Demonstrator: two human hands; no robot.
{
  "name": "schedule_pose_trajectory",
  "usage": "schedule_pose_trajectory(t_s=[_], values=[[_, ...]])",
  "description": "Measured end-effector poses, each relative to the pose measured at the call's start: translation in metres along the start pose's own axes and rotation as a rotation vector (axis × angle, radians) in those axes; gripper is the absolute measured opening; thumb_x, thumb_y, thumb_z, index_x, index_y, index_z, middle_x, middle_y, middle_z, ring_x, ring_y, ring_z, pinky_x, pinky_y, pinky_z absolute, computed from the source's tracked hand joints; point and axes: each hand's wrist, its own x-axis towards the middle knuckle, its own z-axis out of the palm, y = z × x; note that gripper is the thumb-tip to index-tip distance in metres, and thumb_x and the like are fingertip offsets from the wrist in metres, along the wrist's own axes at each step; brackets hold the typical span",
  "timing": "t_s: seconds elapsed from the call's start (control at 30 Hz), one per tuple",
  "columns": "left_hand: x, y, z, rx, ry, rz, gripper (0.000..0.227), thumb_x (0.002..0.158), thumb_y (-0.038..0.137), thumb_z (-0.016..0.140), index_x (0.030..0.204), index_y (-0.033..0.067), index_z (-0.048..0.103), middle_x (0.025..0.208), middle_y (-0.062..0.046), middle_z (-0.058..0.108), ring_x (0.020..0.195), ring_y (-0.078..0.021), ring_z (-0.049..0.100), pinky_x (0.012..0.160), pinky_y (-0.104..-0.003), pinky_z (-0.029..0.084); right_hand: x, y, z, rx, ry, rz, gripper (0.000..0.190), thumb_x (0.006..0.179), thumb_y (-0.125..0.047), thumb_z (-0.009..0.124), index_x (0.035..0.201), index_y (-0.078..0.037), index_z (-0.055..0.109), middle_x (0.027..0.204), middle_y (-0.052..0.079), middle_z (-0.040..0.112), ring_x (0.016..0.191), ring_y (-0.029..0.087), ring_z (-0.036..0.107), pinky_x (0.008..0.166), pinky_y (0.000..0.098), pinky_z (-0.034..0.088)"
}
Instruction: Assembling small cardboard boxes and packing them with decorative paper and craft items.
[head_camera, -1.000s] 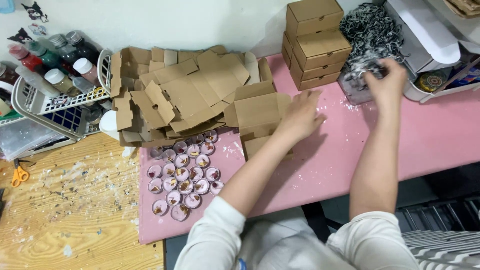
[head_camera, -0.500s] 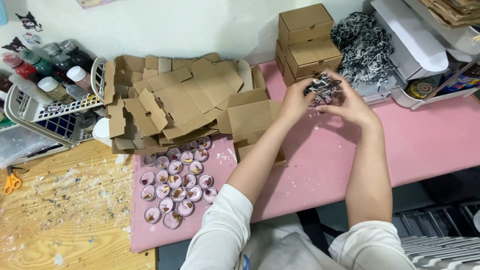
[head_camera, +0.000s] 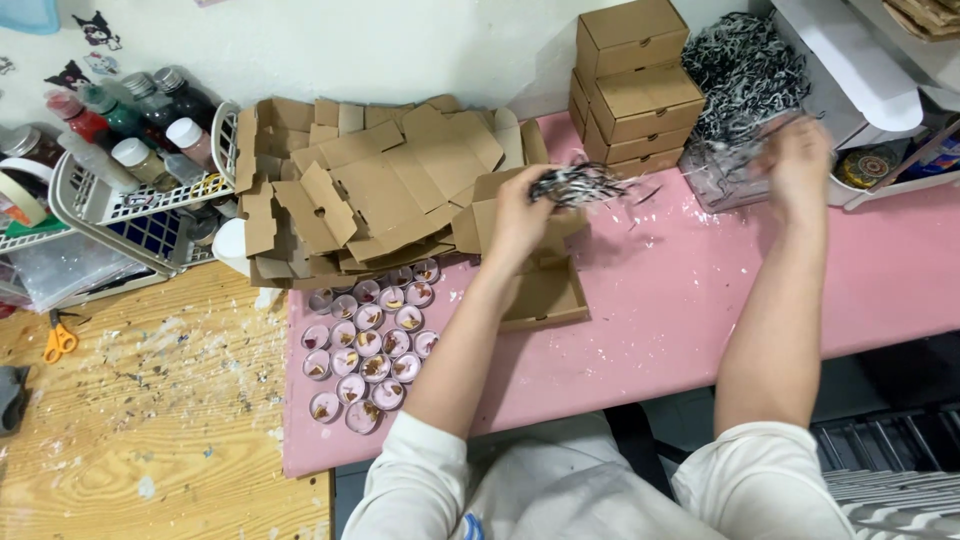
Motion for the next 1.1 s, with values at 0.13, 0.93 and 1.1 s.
schedule_pose_trajectory(t_s=[0.13, 0.93, 1.1], values=[[-0.028, 0.024, -0.041, 0.025, 0.007, 0.051, 0.033, 0.089, -0.016, 0.059, 0.115, 0.0001, 0.069, 0.1, -0.004, 0.073, 0.088, -0.0096, 0.07, 0.075, -0.026, 0.065, 0.081, 0.069, -0.036, 0.105, 0.221, -0.259, 0.017, 0.122, -0.017, 0.043, 0.122, -0.01, 0.058, 0.097, 0.001, 0.06, 0.078, 0.011, 0.052, 0.07, 0.0282, 0.049], [-0.091, 0.056, -0.071, 0.231, -0.243, -0.17, 0.027, 0.092, -0.003, 0.068, 0.118, 0.0048, 0.071, 0.094, -0.005, 0.077, 0.083, -0.0178, 0.072, 0.075, -0.029, 0.059, -0.163, -0.029, 0.153, 0.101, -0.809, 0.147, 0.031, 0.092, 0.003, 0.068, 0.123, 0.005, 0.062, 0.113, 0.007, 0.072, 0.103, 0.013, 0.071, 0.088, 0.0296, 0.061], [-0.101, 0.091, -0.067, 0.817, -0.287, 0.003, 0.061, 0.066, 0.005, 0.082, 0.124, 0.015, 0.068, 0.105, -0.014, 0.073, 0.096, -0.0361, 0.07, 0.08, -0.045, 0.055, -0.178, -0.099, 0.147, -0.539, -0.876, 0.181, 0.045, 0.087, -0.002, 0.073, 0.131, -0.012, 0.067, 0.111, 0.006, 0.074, 0.072, 0.023, 0.068, 0.077, 0.0353, 0.061]])
